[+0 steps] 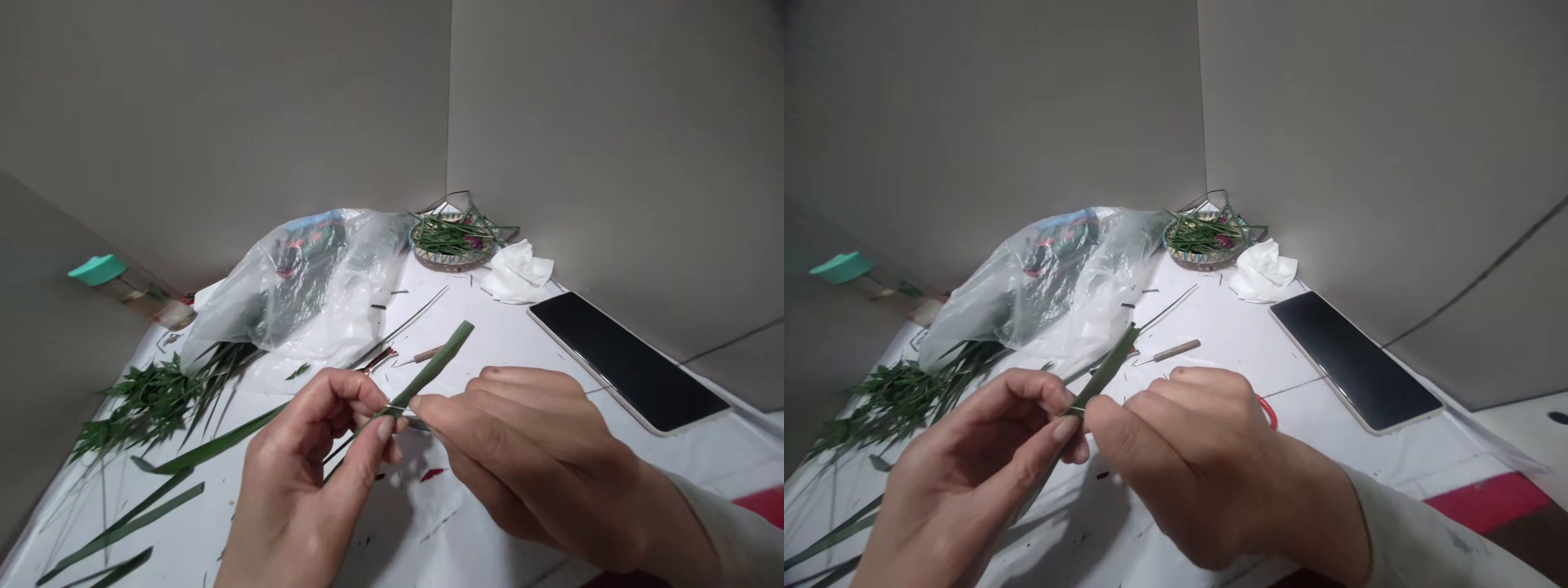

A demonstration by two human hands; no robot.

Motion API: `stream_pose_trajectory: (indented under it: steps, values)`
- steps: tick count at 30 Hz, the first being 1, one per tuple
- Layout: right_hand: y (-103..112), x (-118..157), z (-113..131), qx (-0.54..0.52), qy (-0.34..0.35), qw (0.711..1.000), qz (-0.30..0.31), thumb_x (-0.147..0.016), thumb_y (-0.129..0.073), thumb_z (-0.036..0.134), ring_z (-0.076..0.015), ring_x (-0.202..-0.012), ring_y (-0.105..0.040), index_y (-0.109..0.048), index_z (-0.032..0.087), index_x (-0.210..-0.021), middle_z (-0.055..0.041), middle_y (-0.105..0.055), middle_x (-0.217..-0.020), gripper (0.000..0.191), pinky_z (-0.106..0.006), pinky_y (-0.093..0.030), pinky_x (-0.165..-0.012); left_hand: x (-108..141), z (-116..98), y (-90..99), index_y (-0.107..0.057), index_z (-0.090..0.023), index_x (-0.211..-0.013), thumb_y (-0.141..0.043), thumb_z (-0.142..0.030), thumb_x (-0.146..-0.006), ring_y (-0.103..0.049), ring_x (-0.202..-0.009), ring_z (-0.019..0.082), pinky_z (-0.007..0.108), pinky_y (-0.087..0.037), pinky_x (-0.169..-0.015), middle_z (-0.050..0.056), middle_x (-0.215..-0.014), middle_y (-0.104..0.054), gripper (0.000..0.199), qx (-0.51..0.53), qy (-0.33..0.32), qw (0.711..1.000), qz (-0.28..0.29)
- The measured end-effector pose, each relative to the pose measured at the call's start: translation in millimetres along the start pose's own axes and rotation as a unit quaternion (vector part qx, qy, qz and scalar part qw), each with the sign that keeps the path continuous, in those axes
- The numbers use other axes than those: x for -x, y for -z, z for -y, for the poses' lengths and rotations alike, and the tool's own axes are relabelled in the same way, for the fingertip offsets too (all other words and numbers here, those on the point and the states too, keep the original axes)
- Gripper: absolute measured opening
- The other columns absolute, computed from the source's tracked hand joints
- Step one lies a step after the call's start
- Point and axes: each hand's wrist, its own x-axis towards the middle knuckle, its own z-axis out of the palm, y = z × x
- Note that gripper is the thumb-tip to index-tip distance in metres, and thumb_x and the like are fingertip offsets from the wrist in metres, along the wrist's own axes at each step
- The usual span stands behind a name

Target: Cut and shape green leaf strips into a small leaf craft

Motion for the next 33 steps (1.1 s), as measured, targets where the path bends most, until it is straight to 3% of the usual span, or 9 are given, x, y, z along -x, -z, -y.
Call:
stream_pose_trajectory:
  steps: [10,17,21,28,33]
  values:
    - [-2.1,-1.6,-4.2,0.015,0.04,0.999,-0.023,-0.092,-0.051,0.005,-0.0151,-0.054,-0.051,-0.056,0.008,-0.112,0.0006,-0.065,-0.067,0.021,-0.033,-0.035,-0.051,0.9,0.3,-0.6,-0.066,-0.024,-0.081,-0.07,-0.025,-0.087,-0.064,-0.061,0.011,0.018,-0.051,-0.057,-0.004,-0.068,-0.066,0.006,-0.011,0.004,1.0,-0.013]
    - [-4.1,-6.4,-5.2,0.048,0.073,0.995,-0.04,-0.092,-0.04,0.002,-0.0154,-0.049,-0.047,-0.059,0.002,-0.109,-0.0004,-0.062,-0.062,0.026,-0.035,-0.031,-0.046,0.3,1.9,-2.9,-0.064,-0.024,-0.077,-0.069,-0.026,-0.087,-0.061,-0.056,0.012,0.02,-0.049,-0.052,-0.004,-0.064,-0.063,0.012,-0.077,-0.039,0.996,-0.023]
    - [-4.7,-6.7,-5.0,0.074,0.101,0.991,-0.047,-0.095,-0.038,0.005,-0.0164,-0.052,-0.052,-0.06,-0.001,-0.109,-0.0029,-0.065,-0.063,0.026,-0.035,-0.031,-0.045,2.6,3.6,-5.5,-0.064,-0.026,-0.079,-0.067,-0.026,-0.089,-0.063,-0.056,0.012,0.02,-0.049,-0.054,-0.005,-0.064,-0.066,0.01,-0.131,-0.07,0.988,-0.037]
    - [-2.2,-6.4,-4.1,0.09,0.057,0.994,0.025,-0.099,-0.029,0.007,-0.0156,-0.051,-0.053,-0.056,-0.002,-0.122,-0.0002,-0.065,-0.065,0.036,-0.034,-0.036,-0.047,5.0,5.7,-7.9,-0.071,-0.029,-0.089,-0.066,-0.024,-0.09,-0.065,-0.056,0.014,0.024,-0.049,-0.056,-0.005,-0.071,-0.071,0.007,-0.182,-0.116,0.975,-0.059]
    - [-7.6,-2.4,-9.8,0.117,0.066,0.991,0.016,-0.1,-0.028,0.008,-0.016,-0.056,-0.06,-0.057,-0.002,-0.122,-0.005,-0.073,-0.074,0.038,-0.035,-0.038,-0.049,6.1,8.4,-7.9,-0.071,-0.028,-0.094,-0.065,-0.02,-0.091,-0.063,-0.055,0.013,0.024,-0.047,-0.055,-0.005,-0.069,-0.068,0.01,-0.199,-0.16,0.966,-0.039]
